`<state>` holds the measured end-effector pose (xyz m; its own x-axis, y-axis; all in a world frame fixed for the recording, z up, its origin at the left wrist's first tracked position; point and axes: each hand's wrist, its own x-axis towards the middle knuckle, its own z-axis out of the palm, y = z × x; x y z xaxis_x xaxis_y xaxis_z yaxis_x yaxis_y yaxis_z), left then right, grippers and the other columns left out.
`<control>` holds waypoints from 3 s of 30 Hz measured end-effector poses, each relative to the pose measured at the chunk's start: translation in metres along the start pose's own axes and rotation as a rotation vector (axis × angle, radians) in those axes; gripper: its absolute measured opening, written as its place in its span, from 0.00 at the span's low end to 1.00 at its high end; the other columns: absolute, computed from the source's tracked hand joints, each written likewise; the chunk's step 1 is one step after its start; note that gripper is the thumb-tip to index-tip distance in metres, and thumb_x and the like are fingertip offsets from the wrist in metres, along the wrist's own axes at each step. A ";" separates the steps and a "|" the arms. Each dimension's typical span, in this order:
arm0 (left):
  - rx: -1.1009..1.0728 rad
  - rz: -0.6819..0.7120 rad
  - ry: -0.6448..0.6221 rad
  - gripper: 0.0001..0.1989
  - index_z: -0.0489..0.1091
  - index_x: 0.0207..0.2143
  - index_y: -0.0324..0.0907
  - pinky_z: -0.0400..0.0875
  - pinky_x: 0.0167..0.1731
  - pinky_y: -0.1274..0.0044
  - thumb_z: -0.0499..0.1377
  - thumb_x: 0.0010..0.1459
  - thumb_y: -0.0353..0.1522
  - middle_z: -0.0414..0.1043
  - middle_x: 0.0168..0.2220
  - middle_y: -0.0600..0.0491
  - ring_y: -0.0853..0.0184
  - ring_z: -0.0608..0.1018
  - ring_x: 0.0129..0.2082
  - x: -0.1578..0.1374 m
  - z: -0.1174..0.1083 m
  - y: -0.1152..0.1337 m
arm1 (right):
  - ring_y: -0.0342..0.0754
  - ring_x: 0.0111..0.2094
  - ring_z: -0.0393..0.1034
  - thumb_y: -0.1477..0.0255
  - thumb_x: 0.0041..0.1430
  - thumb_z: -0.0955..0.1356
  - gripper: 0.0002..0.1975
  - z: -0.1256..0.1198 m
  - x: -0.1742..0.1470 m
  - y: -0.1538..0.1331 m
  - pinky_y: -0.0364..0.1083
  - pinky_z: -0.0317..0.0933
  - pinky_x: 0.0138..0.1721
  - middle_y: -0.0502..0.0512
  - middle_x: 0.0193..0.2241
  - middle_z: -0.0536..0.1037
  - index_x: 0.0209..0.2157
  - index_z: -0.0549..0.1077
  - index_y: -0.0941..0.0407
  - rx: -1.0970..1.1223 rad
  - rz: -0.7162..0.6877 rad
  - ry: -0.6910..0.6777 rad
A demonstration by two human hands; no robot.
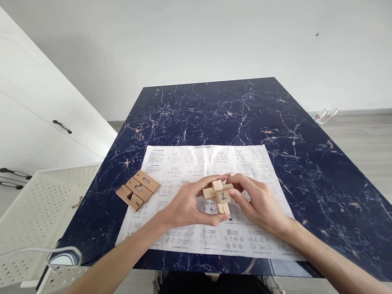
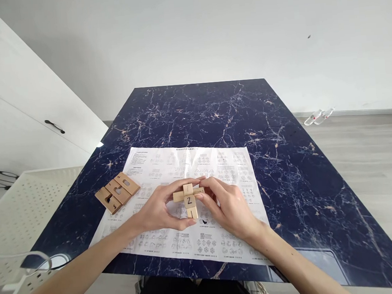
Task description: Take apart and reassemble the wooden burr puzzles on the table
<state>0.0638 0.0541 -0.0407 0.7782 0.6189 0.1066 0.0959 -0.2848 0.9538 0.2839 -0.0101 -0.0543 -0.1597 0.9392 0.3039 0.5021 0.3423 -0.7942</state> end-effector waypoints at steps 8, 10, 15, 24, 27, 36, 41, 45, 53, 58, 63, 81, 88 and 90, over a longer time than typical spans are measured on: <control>0.064 0.045 -0.025 0.42 0.62 0.71 0.54 0.80 0.44 0.70 0.73 0.58 0.37 0.82 0.45 0.52 0.63 0.83 0.39 -0.003 0.002 -0.006 | 0.43 0.21 0.56 0.58 0.78 0.59 0.22 0.001 0.003 -0.005 0.45 0.51 0.24 0.47 0.22 0.67 0.30 0.66 0.53 0.150 0.115 -0.089; 0.100 0.066 -0.032 0.42 0.61 0.72 0.54 0.80 0.43 0.70 0.73 0.58 0.37 0.82 0.45 0.52 0.63 0.83 0.39 -0.004 0.002 -0.008 | 0.43 0.22 0.55 0.56 0.78 0.60 0.23 0.001 0.003 -0.004 0.44 0.51 0.25 0.46 0.22 0.65 0.29 0.66 0.53 0.211 0.178 -0.122; 0.165 0.112 0.000 0.42 0.63 0.70 0.51 0.79 0.43 0.71 0.73 0.55 0.36 0.82 0.43 0.53 0.62 0.83 0.39 -0.003 -0.001 -0.010 | 0.43 0.24 0.53 0.49 0.75 0.61 0.25 -0.001 0.003 -0.002 0.44 0.50 0.25 0.46 0.24 0.63 0.33 0.69 0.54 0.340 0.297 -0.219; 0.168 0.173 0.043 0.42 0.64 0.69 0.48 0.81 0.45 0.70 0.74 0.54 0.40 0.83 0.47 0.51 0.61 0.84 0.42 -0.002 0.001 -0.008 | 0.44 0.24 0.57 0.46 0.76 0.58 0.28 -0.005 0.004 0.000 0.47 0.55 0.30 0.47 0.22 0.65 0.32 0.68 0.53 0.443 0.299 -0.331; 0.148 0.184 0.061 0.41 0.65 0.68 0.48 0.81 0.44 0.70 0.74 0.54 0.40 0.83 0.45 0.51 0.61 0.84 0.40 -0.002 0.001 -0.006 | 0.45 0.25 0.59 0.49 0.78 0.57 0.26 -0.007 0.005 0.001 0.48 0.58 0.34 0.47 0.23 0.67 0.34 0.68 0.53 0.537 0.273 -0.406; 0.110 0.103 0.024 0.37 0.70 0.63 0.46 0.79 0.44 0.71 0.74 0.53 0.43 0.82 0.47 0.51 0.61 0.84 0.42 -0.004 0.001 -0.005 | 0.43 0.24 0.50 0.51 0.79 0.56 0.25 -0.004 0.002 0.007 0.47 0.51 0.29 0.44 0.22 0.61 0.35 0.67 0.54 0.646 0.308 -0.504; 0.092 0.095 -0.018 0.37 0.70 0.63 0.46 0.79 0.45 0.70 0.74 0.53 0.42 0.82 0.49 0.50 0.60 0.84 0.43 -0.005 0.000 -0.005 | 0.43 0.23 0.48 0.50 0.79 0.56 0.26 -0.006 0.004 0.005 0.47 0.49 0.29 0.44 0.22 0.60 0.36 0.68 0.54 0.674 0.307 -0.552; 0.096 0.065 -0.040 0.38 0.69 0.64 0.48 0.79 0.47 0.69 0.74 0.53 0.42 0.82 0.48 0.51 0.59 0.84 0.44 -0.006 -0.001 -0.003 | 0.42 0.23 0.50 0.49 0.78 0.59 0.26 -0.006 0.004 0.004 0.47 0.51 0.29 0.44 0.22 0.60 0.35 0.68 0.54 0.688 0.336 -0.541; 0.169 0.024 0.085 0.53 0.41 0.78 0.56 0.76 0.57 0.57 0.71 0.61 0.47 0.65 0.71 0.41 0.50 0.78 0.60 -0.002 0.001 -0.011 | 0.42 0.22 0.52 0.48 0.72 0.67 0.24 -0.006 0.005 0.013 0.46 0.55 0.25 0.46 0.23 0.61 0.31 0.68 0.53 0.875 0.570 -0.145; 0.249 0.129 0.211 0.40 0.44 0.76 0.55 0.74 0.61 0.59 0.62 0.71 0.44 0.57 0.74 0.42 0.54 0.75 0.63 0.001 0.000 -0.016 | 0.42 0.23 0.51 0.58 0.69 0.72 0.14 -0.018 0.014 0.034 0.41 0.62 0.23 0.47 0.30 0.61 0.37 0.69 0.51 1.107 0.557 0.218; 0.382 0.172 0.183 0.27 0.56 0.70 0.49 0.76 0.58 0.61 0.57 0.74 0.42 0.64 0.68 0.42 0.56 0.78 0.58 -0.001 -0.001 -0.016 | 0.40 0.23 0.55 0.69 0.72 0.70 0.03 -0.030 0.017 0.055 0.39 0.70 0.27 0.47 0.33 0.67 0.42 0.73 0.51 1.258 0.557 0.366; 1.080 -0.249 0.642 0.39 0.50 0.70 0.45 0.60 0.65 0.44 0.62 0.67 0.50 0.56 0.70 0.33 0.37 0.61 0.71 -0.113 -0.050 -0.028 | 0.43 0.24 0.57 0.56 0.64 0.76 0.15 -0.016 0.014 0.028 0.44 0.63 0.25 0.48 0.28 0.65 0.36 0.75 0.53 0.952 0.598 0.166; 1.053 -0.341 0.724 0.46 0.44 0.73 0.40 0.61 0.65 0.46 0.59 0.66 0.55 0.56 0.70 0.29 0.37 0.62 0.70 -0.126 -0.054 -0.045 | 0.44 0.26 0.61 0.45 0.64 0.72 0.25 -0.009 0.012 0.010 0.46 0.62 0.30 0.50 0.29 0.70 0.34 0.73 0.54 0.607 0.497 -0.003; 1.036 -0.329 0.730 0.45 0.47 0.72 0.40 0.61 0.66 0.47 0.60 0.66 0.55 0.59 0.69 0.31 0.38 0.64 0.69 -0.121 -0.056 -0.047 | 0.44 0.26 0.61 0.44 0.64 0.71 0.26 -0.008 0.012 0.009 0.46 0.62 0.31 0.50 0.30 0.70 0.33 0.72 0.54 0.579 0.488 -0.021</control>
<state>-0.0698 0.0330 -0.0828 0.1445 0.9254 0.3505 0.9001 -0.2701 0.3419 0.2939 0.0039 -0.0538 -0.0525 0.9860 -0.1582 -0.0061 -0.1588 -0.9873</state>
